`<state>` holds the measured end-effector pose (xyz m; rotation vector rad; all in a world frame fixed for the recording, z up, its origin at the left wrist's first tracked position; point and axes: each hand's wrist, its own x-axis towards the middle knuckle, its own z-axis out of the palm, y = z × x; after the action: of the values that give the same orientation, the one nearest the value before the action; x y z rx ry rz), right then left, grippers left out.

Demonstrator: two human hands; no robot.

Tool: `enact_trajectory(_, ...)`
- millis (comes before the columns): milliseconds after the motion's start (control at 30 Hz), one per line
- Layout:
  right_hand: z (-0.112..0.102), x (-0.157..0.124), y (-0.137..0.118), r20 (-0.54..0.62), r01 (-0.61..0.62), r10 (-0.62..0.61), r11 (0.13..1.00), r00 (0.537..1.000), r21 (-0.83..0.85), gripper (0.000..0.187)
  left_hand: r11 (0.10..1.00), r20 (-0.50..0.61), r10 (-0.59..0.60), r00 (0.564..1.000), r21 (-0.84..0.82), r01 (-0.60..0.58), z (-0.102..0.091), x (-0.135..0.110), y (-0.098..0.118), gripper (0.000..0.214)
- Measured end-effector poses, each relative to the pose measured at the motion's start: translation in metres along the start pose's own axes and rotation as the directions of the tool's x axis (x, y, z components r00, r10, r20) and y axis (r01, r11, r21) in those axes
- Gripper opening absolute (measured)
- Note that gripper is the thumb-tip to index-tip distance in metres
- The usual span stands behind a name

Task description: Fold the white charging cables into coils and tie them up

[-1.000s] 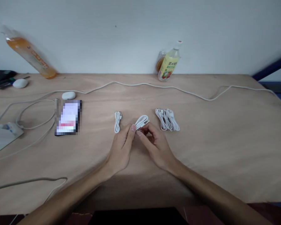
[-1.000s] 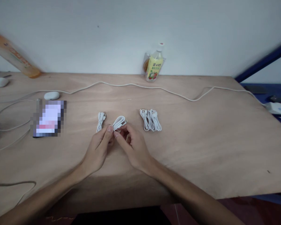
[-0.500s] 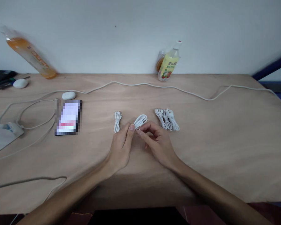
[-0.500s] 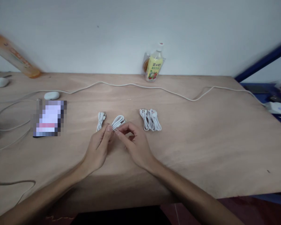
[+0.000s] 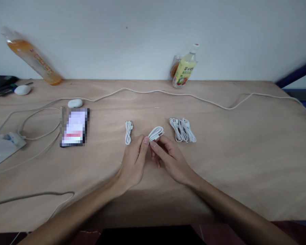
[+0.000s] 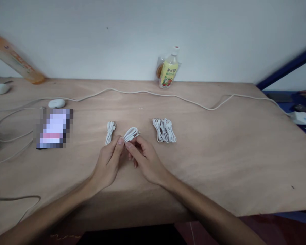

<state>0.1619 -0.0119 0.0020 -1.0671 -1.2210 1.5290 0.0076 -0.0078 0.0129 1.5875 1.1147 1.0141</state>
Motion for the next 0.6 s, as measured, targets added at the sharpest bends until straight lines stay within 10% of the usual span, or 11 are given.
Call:
enact_trajectory(300, 0.0077, -0.0025, 0.0032, -0.147, 0.056, -0.053, 0.998, 0.988, 0.015, 0.041, 0.997, -0.090, -0.046, 0.995, 0.060, 0.052, 0.0044, -0.0038, -0.0031, 0.040)
enact_trajectory(600, 0.0029, -0.0077, 0.0034, -0.142, 0.286, -0.403, 0.818, 0.904, -0.499, 0.020, 0.988, -0.107, -0.149, 0.983, -0.048, 0.145, 0.0057, -0.0099, -0.0034, 0.026)
